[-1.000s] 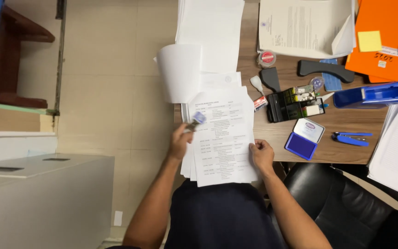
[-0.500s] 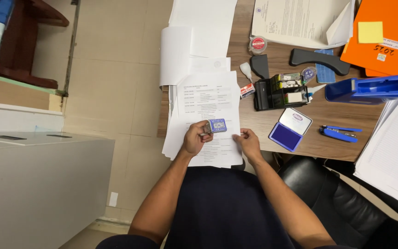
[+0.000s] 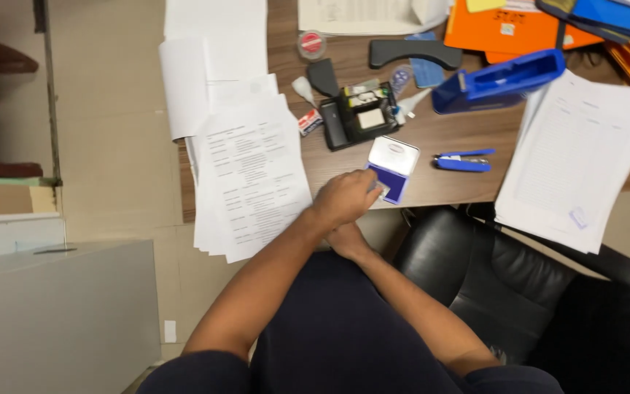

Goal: Manually stamping a series of registration and program sheets with a rubber stamp.

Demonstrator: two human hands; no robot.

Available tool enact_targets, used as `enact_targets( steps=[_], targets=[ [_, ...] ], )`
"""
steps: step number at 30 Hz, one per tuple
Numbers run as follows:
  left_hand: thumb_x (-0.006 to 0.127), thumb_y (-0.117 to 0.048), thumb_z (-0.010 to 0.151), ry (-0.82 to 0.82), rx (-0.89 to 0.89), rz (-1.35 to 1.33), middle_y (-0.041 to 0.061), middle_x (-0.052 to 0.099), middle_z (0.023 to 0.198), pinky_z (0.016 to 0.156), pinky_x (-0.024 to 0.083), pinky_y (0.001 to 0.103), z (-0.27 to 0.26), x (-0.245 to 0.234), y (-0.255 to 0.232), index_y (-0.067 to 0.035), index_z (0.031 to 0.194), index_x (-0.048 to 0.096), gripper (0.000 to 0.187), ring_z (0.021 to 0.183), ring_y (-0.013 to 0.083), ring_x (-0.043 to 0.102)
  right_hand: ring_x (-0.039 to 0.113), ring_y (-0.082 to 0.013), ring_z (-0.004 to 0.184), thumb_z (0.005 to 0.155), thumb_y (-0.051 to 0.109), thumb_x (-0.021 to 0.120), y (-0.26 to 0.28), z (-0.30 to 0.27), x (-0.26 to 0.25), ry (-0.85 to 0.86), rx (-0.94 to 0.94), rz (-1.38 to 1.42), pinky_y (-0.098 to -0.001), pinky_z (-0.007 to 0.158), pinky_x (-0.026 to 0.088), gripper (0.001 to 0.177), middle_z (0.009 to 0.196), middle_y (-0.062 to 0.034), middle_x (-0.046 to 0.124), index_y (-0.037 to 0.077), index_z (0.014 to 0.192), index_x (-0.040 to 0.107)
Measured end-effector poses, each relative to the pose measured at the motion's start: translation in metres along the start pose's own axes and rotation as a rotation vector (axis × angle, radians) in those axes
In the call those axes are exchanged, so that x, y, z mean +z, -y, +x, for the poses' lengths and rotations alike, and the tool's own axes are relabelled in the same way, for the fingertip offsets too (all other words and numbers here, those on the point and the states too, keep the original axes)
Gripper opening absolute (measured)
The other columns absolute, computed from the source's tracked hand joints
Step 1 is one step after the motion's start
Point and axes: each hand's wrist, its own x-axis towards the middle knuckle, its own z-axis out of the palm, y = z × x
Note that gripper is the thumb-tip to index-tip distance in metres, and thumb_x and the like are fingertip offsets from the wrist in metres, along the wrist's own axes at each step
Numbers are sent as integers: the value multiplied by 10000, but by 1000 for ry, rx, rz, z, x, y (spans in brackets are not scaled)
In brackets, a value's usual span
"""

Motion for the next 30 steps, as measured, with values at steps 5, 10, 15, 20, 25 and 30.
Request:
enact_targets(
  steps=[5, 10, 15, 20, 25, 30],
  targets=[
    [609, -278, 967, 95, -9, 148, 223, 710, 967, 831, 545, 511, 42, 72, 1, -1, 1020, 610, 283, 922, 397, 699, 714, -309, 1036, 958, 156, 645, 14, -21, -25, 20, 256, -56, -431, 905, 545, 266, 1070, -197, 741, -38, 1139, 662],
    [550, -103, 941, 47, -23, 298, 205, 693, 916, 763, 587, 465, 50, 102, 3, -21, 977, 593, 99, 814, 333, 731, 724, -300, 1024, 885, 144, 706, 9, -41, -41, -72, 341, -5, -423, 908, 555, 302, 1080, -192, 741, -38, 1123, 660],
    [588, -130, 862, -59, -43, 325, 187, 699, 874, 675, 571, 476, 51, 104, -6, -55, 925, 604, 99, 738, 332, 721, 731, -298, 1071, 866, 184, 732, -37, -52, -36, -83, 417, 84, -411, 954, 555, 391, 1123, -191, 752, -33, 1180, 646],
    [603, -187, 962, -66, -175, 110, 202, 698, 918, 753, 549, 518, 42, 82, -14, -45, 996, 593, 147, 843, 381, 704, 657, -340, 1158, 925, 193, 696, -42, -44, -38, 11, 191, -41, -439, 987, 499, 403, 1214, -234, 708, -45, 1244, 640],
    [636, -254, 958, -428, -369, -132, 219, 705, 975, 789, 524, 532, -44, 4, -3, -32, 1060, 599, 247, 940, 428, 666, 689, -337, 1052, 953, 164, 662, -67, -13, -14, 100, 73, -92, -433, 915, 525, 336, 1122, -216, 719, -63, 1201, 670],
    [630, -201, 958, -465, -711, 12, 249, 682, 967, 734, 543, 528, -117, -14, 57, 14, 1051, 553, 246, 873, 436, 679, 694, -153, 728, 961, 129, 611, -8, 30, 6, 117, 389, 66, -305, 677, 562, 270, 841, -78, 737, 5, 1179, 713]
  ],
)
